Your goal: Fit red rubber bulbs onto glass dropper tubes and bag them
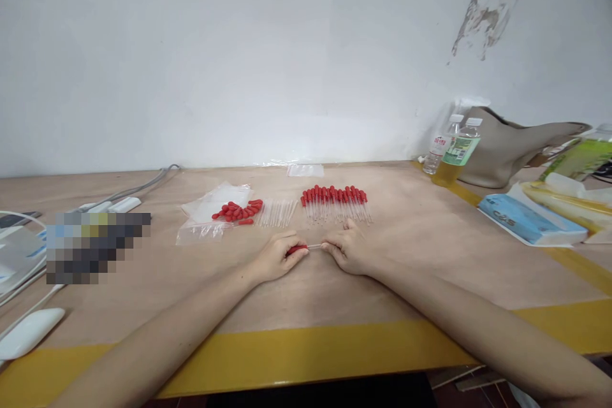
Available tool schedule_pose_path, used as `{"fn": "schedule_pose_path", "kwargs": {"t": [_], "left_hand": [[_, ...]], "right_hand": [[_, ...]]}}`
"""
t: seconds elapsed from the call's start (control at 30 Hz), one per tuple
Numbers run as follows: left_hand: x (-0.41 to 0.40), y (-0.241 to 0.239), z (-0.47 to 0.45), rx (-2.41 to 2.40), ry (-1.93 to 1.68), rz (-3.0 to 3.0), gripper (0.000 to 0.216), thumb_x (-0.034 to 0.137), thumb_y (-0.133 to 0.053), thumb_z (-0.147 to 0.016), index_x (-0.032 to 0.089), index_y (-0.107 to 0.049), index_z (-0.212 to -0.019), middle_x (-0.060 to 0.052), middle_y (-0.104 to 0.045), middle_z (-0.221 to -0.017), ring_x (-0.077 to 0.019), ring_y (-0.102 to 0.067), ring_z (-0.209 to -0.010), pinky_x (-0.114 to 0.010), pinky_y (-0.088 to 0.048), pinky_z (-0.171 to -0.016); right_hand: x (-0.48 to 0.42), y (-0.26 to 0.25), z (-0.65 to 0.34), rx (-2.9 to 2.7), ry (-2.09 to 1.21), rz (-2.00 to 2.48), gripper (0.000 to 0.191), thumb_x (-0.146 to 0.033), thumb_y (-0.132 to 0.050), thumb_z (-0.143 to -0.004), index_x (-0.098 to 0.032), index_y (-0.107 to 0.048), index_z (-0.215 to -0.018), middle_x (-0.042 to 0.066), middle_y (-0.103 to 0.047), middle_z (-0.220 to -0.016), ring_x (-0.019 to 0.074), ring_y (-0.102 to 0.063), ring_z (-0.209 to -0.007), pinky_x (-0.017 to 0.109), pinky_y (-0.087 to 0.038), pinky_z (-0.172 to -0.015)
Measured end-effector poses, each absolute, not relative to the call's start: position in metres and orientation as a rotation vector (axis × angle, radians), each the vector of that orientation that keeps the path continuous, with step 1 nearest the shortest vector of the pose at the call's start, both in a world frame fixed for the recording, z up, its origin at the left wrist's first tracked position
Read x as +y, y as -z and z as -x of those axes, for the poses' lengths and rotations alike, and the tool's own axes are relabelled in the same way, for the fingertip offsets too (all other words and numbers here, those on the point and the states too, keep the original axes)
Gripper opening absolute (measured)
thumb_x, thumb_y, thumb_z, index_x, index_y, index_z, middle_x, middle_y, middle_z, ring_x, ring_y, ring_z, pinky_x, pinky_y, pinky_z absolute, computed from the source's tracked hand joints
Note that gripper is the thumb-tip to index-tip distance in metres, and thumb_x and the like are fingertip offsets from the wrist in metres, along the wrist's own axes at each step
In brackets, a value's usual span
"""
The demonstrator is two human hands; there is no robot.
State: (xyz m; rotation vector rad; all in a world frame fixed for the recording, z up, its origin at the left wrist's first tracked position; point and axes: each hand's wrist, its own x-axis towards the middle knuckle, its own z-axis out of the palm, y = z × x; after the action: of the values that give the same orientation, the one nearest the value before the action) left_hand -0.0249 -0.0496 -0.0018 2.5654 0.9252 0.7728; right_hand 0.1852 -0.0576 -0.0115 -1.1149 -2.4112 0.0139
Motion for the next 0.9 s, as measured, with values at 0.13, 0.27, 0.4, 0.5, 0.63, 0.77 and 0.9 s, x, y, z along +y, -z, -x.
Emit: {"fn": "schedule_pose_path", "kwargs": {"t": [0.13, 0.27, 0.4, 0.5, 0.63, 0.77, 0.9], "left_hand": [[-0.05, 0.003, 0.025, 0.898, -0.794, -2.56, 0.019, 0.028, -0.044, -0.083, 0.016, -0.059, -0.082, -0.002, -0.053, -0.071, -0.0121, -0.048, -0.064, -0.023, -0.039, -0.061], [-0.051, 0.003, 0.025, 0.882, -0.827, -2.559, 0.019, 0.028, -0.044, -0.083, 0.016, -0.059, -0.081, -0.003, -0.054, -0.071, -0.0118, -0.049, -0.064, -0.023, -0.039, -0.061], [-0.051, 0.003, 0.025, 0.862, -0.806, -2.578, 0.02, 0.028, -0.043, -0.083, 0.015, -0.059, -0.083, -0.003, -0.055, -0.073, -0.0122, -0.05, -0.066, -0.023, -0.04, -0.061], [-0.049, 0.004, 0.025, 0.866, -0.81, -2.586, 0.021, 0.029, -0.043, -0.084, 0.015, -0.059, -0.085, -0.004, -0.055, -0.074, -0.0125, -0.05, -0.067, -0.024, -0.04, -0.062], [-0.048, -0.001, 0.025, 0.848, -0.803, -2.592, 0.022, 0.03, -0.043, -0.084, 0.016, -0.06, -0.087, -0.003, -0.055, -0.075, -0.0123, -0.052, -0.068, -0.024, -0.042, -0.063], [-0.042, -0.01, 0.039, 0.898, -0.81, -2.622, 0.041, 0.039, -0.055, -0.075, 0.021, -0.051, -0.111, -0.006, -0.054, -0.1, -0.0171, -0.052, -0.087, -0.026, -0.044, -0.069], [-0.017, -0.008, 0.071, 1.309, -1.067, -2.654, 0.038, 0.04, -0.053, -0.076, 0.019, -0.054, -0.108, -0.008, -0.05, -0.107, -0.0222, -0.045, -0.101, -0.036, -0.037, -0.087]], "right_hand": [[-0.058, 0.01, -0.181, -2.435, 0.002, 1.087, 0.031, -0.026, -0.033, -0.086, -0.017, -0.056, -0.069, 0.001, -0.06, -0.062, 0.0103, -0.043, -0.053, 0.03, -0.021, -0.07], [-0.058, 0.01, -0.178, -2.434, -0.038, 1.079, 0.031, -0.024, -0.032, -0.086, -0.016, -0.053, -0.066, -0.001, -0.06, -0.06, 0.0088, -0.041, -0.051, 0.029, -0.021, -0.07], [-0.057, 0.011, -0.176, -2.449, -0.126, 1.072, 0.032, -0.024, -0.03, -0.088, -0.017, -0.053, -0.067, -0.002, -0.06, -0.061, 0.008, -0.04, -0.05, 0.03, -0.021, -0.072], [-0.057, 0.008, -0.176, -2.454, -0.189, 1.085, 0.033, -0.026, -0.028, -0.089, -0.017, -0.053, -0.069, -0.003, -0.059, -0.061, 0.0077, -0.042, -0.051, 0.03, -0.022, -0.074], [-0.06, -0.003, -0.179, -2.492, -0.143, 1.086, 0.034, -0.029, -0.029, -0.089, -0.018, -0.055, -0.071, -0.001, -0.058, -0.067, 0.0102, -0.046, -0.06, 0.029, -0.026, -0.072], [-0.055, -0.009, -0.189, -2.407, -0.025, 1.15, 0.03, -0.032, -0.037, -0.086, -0.017, -0.058, -0.07, 0.005, -0.055, -0.078, 0.0131, -0.047, -0.069, 0.025, -0.031, -0.063], [-0.027, -0.013, -0.205, -2.101, -0.237, 1.389, 0.028, -0.027, -0.037, -0.084, -0.015, -0.056, -0.067, 0.003, -0.056, -0.069, 0.0117, -0.049, -0.062, 0.021, -0.033, -0.056]]}}
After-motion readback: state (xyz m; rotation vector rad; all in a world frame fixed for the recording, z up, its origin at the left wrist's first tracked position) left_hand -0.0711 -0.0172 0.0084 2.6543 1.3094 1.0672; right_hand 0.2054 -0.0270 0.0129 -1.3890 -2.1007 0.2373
